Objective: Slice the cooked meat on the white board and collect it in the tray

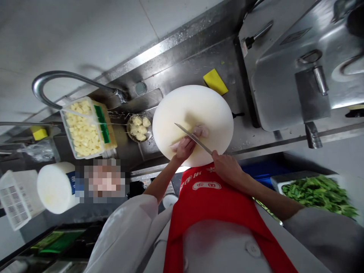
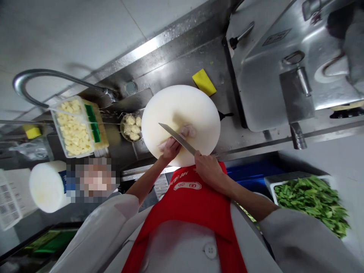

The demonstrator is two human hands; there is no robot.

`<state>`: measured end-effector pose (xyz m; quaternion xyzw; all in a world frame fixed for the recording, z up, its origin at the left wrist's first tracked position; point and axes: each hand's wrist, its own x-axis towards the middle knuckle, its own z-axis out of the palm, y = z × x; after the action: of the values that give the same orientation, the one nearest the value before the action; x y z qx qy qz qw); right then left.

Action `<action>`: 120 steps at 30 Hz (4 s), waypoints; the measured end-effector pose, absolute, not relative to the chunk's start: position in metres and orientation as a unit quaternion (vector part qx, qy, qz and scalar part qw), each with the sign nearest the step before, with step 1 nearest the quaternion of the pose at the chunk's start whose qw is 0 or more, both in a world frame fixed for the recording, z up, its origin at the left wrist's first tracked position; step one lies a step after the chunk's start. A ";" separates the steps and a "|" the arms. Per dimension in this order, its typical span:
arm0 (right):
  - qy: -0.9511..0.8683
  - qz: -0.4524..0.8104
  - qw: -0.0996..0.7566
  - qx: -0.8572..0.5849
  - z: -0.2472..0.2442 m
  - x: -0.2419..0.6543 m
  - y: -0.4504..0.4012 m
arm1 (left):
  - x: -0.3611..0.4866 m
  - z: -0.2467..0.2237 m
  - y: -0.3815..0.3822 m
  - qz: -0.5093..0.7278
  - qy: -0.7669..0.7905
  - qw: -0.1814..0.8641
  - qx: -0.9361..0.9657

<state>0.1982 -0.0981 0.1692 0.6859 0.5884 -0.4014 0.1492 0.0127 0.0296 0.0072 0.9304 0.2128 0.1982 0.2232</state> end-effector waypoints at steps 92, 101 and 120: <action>0.557 -0.414 0.129 0.708 0.167 0.179 -0.120 | -0.002 0.004 0.039 0.156 0.198 0.214 0.944; 0.559 -0.409 0.139 0.708 0.160 0.177 -0.111 | 0.000 0.004 0.040 0.183 0.183 0.189 0.947; 0.571 -0.406 0.136 0.701 0.163 0.179 -0.103 | -0.003 0.002 0.040 0.191 0.184 0.224 0.938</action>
<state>0.1788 -0.1029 0.1635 0.7009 0.5708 -0.4056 0.1357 -0.0031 0.0399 0.0021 0.9376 0.1843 0.1914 0.2241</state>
